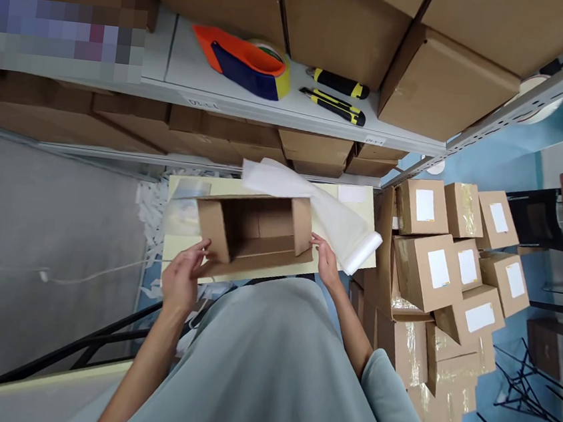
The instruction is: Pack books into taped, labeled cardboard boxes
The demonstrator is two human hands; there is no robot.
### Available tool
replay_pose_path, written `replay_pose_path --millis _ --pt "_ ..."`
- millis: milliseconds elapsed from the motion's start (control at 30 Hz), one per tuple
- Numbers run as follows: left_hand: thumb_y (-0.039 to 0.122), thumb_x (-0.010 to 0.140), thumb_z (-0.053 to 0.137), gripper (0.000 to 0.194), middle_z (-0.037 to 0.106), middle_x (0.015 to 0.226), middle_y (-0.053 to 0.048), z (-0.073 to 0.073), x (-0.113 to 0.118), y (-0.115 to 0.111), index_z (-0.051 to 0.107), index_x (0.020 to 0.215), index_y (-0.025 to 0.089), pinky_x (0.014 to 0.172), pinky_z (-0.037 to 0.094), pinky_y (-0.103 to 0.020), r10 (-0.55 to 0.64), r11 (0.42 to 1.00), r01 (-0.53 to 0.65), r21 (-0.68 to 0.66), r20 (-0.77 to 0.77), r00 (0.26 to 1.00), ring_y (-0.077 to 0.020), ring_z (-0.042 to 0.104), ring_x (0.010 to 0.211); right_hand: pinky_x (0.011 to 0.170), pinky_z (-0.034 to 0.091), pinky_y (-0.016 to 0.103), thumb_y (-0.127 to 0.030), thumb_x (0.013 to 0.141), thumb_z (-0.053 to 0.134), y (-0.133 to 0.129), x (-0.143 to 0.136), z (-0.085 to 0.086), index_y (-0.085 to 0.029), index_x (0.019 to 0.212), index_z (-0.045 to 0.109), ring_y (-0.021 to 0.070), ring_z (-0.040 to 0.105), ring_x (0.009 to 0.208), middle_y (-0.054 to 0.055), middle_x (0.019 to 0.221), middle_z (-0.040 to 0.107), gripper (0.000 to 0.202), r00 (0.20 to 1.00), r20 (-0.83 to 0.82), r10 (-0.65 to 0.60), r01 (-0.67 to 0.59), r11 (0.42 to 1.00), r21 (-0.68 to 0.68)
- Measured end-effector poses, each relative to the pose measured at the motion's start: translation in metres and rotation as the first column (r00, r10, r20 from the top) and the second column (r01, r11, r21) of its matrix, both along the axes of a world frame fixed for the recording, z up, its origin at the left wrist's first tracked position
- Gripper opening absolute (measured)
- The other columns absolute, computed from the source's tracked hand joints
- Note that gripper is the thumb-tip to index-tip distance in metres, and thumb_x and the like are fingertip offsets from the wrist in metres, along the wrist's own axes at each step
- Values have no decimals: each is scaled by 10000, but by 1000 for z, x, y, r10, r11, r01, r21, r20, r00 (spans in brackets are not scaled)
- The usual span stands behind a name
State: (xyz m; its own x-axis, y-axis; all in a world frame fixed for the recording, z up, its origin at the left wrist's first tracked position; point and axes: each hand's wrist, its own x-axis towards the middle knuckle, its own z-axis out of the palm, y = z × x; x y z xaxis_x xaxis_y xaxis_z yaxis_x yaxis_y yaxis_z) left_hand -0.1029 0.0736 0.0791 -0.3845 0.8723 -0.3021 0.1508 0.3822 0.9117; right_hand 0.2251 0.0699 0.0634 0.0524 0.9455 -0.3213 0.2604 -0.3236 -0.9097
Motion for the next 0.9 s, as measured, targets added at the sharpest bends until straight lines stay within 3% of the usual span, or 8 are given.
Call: replay_pose_path --millis 100,200,300,367,467,567,733,900 --pt "612 898 697 396 731 1449 -170 -3 -4 -5 636 1033 245 1273 512 -514 -63 995 52 -89 -114 992 -330 664 1449 1301 461 499 -763 1115 403 -2 22 -18 -252 1291 763 325 622 1506 147 1576 694 649 991 131 0 -1 1000 7" --pt "595 951 681 386 740 1391 -161 11 -4 1 676 1095 238 1272 504 -522 -131 991 128 -31 -293 947 -329 677 1412 1334 385 582 -677 1067 562 -2 61 -39 -175 1356 716 396 531 1553 248 1616 605 599 840 486 -242 237 969 73" --pt "567 1032 654 348 753 1336 -144 35 7 15 709 1137 240 1284 474 -540 -160 971 222 84 -459 874 -338 687 1373 1292 372 680 -575 997 695 -5 97 -60 -74 1589 545 503 407 1606 372 1718 396 790 611 732 -303 474 880 -31" --pt "563 1032 683 360 751 1358 -134 48 22 26 720 1201 248 1269 477 -528 -236 932 338 129 -491 838 -343 684 1363 1256 409 681 -516 929 784 -9 112 -72 -70 1728 372 545 383 1615 408 1789 210 1003 606 763 -223 526 833 -174" --pt "557 953 796 413 759 1354 -120 53 52 40 745 1241 265 1264 461 -524 -501 783 614 94 -488 714 -360 680 1331 1247 440 618 -391 876 823 -13 122 -84 -146 1805 265 536 384 1621 359 1849 26 1111 650 753 -100 450 850 -275" --pt "428 1029 673 211 791 1157 -117 45 76 50 780 1118 270 1214 472 -533 -671 636 772 6 -491 556 -348 703 1183 1270 410 609 -270 908 735 -6 132 -85 -194 1806 312 504 377 1619 303 1870 63 996 610 793 -3 341 903 -259" --pt "337 1058 547 252 797 1017 -106 34 75 46 789 1023 278 1059 517 -508 -724 572 819 -52 -502 474 -335 680 1052 1327 332 587 -193 932 680 17 156 -78 -199 1798 352 443 323 1664 262 1892 92 926 546 835 75 233 943 -237" --pt "271 996 584 211 801 1019 -101 35 69 29 795 989 287 1055 526 -488 -773 553 828 -90 -427 470 -326 684 1060 1365 278 628 -360 993 707 59 136 -55 -74 1675 517 436 265 1715 317 1836 278 763 638 770 -30 179 978 -110"
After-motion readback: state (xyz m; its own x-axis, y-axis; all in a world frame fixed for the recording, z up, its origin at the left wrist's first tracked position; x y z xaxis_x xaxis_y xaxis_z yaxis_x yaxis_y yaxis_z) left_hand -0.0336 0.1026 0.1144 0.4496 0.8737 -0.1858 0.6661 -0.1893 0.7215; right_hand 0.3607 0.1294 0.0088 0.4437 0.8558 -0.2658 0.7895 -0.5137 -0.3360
